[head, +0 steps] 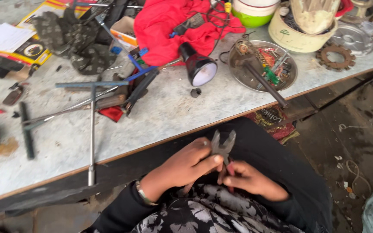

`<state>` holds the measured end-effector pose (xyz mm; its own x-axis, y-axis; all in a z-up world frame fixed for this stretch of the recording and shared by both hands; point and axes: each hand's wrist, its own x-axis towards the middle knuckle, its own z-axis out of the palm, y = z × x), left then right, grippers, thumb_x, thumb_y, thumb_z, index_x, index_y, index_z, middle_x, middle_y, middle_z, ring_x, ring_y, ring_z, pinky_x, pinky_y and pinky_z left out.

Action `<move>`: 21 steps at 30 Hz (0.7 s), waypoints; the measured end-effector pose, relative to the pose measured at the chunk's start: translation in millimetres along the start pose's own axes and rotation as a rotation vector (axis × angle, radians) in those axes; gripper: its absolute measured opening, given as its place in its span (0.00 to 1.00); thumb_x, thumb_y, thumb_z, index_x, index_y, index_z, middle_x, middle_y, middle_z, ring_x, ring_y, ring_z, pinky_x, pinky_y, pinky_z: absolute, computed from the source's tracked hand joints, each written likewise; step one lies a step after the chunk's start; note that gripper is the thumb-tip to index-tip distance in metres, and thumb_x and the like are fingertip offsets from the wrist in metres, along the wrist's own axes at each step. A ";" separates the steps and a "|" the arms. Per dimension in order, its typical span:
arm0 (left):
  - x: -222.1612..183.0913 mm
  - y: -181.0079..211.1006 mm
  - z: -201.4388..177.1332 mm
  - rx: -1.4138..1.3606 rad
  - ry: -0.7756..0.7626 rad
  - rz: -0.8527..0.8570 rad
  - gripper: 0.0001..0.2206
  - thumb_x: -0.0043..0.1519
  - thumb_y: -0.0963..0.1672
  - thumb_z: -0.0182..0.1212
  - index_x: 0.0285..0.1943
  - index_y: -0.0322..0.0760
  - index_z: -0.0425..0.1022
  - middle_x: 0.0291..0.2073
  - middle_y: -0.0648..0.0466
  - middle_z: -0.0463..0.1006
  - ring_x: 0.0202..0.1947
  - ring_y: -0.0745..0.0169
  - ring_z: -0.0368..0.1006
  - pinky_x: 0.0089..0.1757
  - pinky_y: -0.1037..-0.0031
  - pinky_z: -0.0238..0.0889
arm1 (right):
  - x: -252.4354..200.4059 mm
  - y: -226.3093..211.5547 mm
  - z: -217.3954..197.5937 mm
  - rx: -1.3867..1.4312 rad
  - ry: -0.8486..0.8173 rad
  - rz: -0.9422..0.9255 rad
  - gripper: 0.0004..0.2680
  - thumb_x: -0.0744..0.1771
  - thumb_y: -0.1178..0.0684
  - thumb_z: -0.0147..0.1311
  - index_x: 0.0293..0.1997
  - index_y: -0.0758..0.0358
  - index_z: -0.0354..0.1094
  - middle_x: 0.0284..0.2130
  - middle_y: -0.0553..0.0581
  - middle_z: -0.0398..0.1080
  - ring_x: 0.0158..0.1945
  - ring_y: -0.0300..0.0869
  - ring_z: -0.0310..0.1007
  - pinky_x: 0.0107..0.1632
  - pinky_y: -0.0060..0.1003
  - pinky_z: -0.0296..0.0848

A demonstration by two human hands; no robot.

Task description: The person uses pliers to hold and manipulate small metal components, then uses a hammer and a metal rod to strike a part on a workbench, eventually handling a long flexible black hose.

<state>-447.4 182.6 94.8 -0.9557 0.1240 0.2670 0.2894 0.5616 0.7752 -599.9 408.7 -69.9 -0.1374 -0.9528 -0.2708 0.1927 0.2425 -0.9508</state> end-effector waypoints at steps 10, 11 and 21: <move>58.1 -94.3 -3.5 0.094 0.499 -0.188 0.19 0.65 0.51 0.59 0.55 0.34 0.73 0.53 0.48 0.80 0.45 0.52 0.74 0.47 0.62 0.68 | -18.6 -15.5 14.2 0.543 -0.065 -0.423 0.14 0.71 0.43 0.50 0.43 0.67 0.64 0.68 0.73 0.46 0.80 0.60 0.39 0.75 0.66 0.45; 65.9 -111.6 -10.7 0.056 0.572 -0.274 0.17 0.66 0.51 0.60 0.56 0.36 0.75 0.50 0.47 0.80 0.45 0.51 0.75 0.47 0.61 0.68 | -18.0 -17.6 14.8 0.579 -0.100 -0.448 0.14 0.72 0.43 0.50 0.40 0.66 0.63 0.77 0.73 0.39 0.81 0.59 0.35 0.76 0.66 0.42; 94.3 -178.5 -17.3 0.483 0.555 -0.297 0.20 0.54 0.44 0.76 0.54 0.38 0.76 0.47 0.46 0.80 0.48 0.41 0.74 0.48 0.56 0.67 | -22.4 -46.7 23.0 0.629 -0.087 -0.439 0.12 0.66 0.47 0.57 0.51 0.57 0.62 0.78 0.68 0.33 0.80 0.62 0.34 0.75 0.64 0.40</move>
<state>-588.3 79.9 -8.5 -0.7862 -0.4412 0.4327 -0.1506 0.8158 0.5584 -583.5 414.5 -16.0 -0.2566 -0.9549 0.1491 0.6578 -0.2856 -0.6969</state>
